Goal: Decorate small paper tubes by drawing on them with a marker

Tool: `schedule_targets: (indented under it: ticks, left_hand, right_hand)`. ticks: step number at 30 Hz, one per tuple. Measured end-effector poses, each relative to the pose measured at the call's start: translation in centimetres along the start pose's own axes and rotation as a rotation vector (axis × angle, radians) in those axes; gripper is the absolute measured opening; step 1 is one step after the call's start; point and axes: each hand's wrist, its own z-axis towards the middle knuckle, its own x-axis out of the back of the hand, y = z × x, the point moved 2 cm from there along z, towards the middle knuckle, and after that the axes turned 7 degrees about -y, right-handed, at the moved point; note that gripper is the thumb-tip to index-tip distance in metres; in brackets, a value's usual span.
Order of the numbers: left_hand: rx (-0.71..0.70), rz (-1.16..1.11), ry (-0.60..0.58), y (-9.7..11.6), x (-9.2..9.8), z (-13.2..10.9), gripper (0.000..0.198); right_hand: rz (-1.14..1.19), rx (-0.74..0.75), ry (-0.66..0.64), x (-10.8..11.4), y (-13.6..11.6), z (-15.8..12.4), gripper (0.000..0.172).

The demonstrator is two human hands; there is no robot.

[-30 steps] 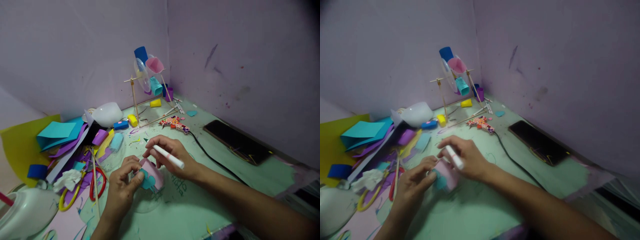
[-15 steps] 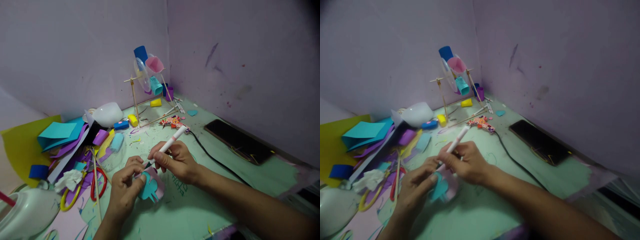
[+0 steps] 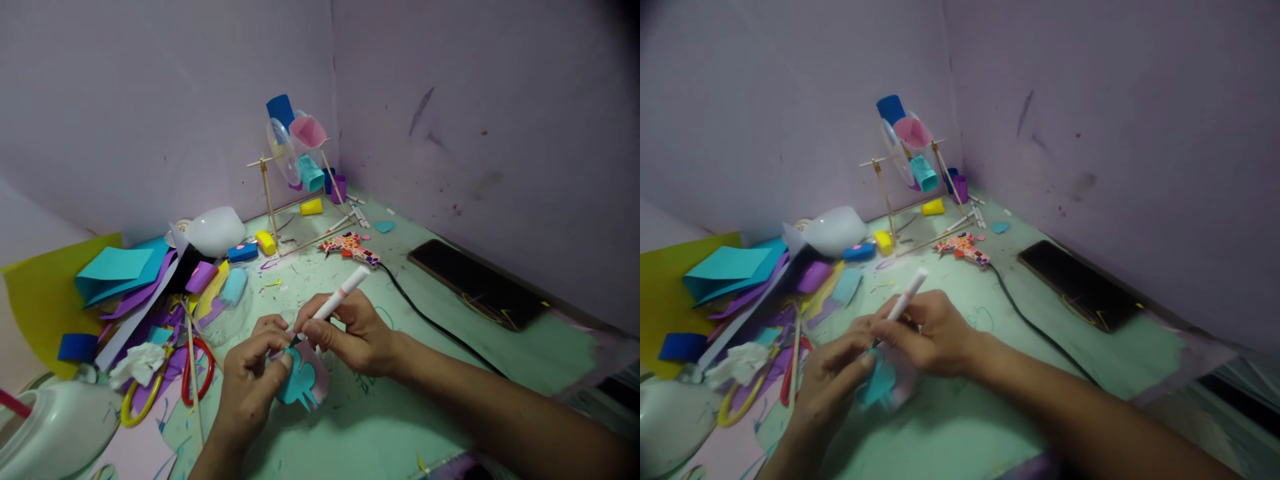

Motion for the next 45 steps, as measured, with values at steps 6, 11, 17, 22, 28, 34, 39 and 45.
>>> schedule_targets:
  ticks: [6, 11, 17, 22, 28, 34, 39, 45]
  left_hand:
    - [-0.007, 0.004, 0.002, 0.4, 0.1, 0.4, 0.014]
    - [-0.008, 0.015, -0.007, 0.5, 0.2, 0.4, 0.017]
    - [-0.021, -0.016, 0.009, -0.2, 0.2, 0.2, 0.014]
    - [-0.016, -0.028, 0.013, -0.2, 0.2, 0.2, 0.014]
    - [-0.010, -0.029, 0.029, -0.5, 0.2, 0.0, 0.013]
    - [0.022, -0.017, 0.047, 0.0, 0.3, 0.4, 0.014]
    - [0.039, -0.020, 0.053, 0.6, 0.2, 0.5, 0.012]
    - [0.041, -0.026, 0.069, 0.3, 0.2, 0.5, 0.011]
  right_hand:
    - [-0.045, -0.007, 0.002, 0.1, 0.0, 0.0, 0.014]
    - [-0.079, -0.005, -0.002, 0.2, 0.0, -0.1, 0.014]
    - [-0.097, 0.018, -0.005, 0.1, -0.1, 0.0, 0.015]
    - [-0.107, 0.028, -0.006, 0.1, -0.1, 0.0, 0.014]
    - [-0.185, 0.083, -0.003, 0.1, -0.4, 0.0, 0.013]
    - [-0.118, 0.070, 0.020, 0.2, -0.6, -0.1, 0.017]
    - [-0.155, 0.084, -0.085, -0.2, -0.5, -0.4, 0.021]
    - [-0.187, 0.115, -0.096, -0.4, -0.3, -0.4, 0.020]
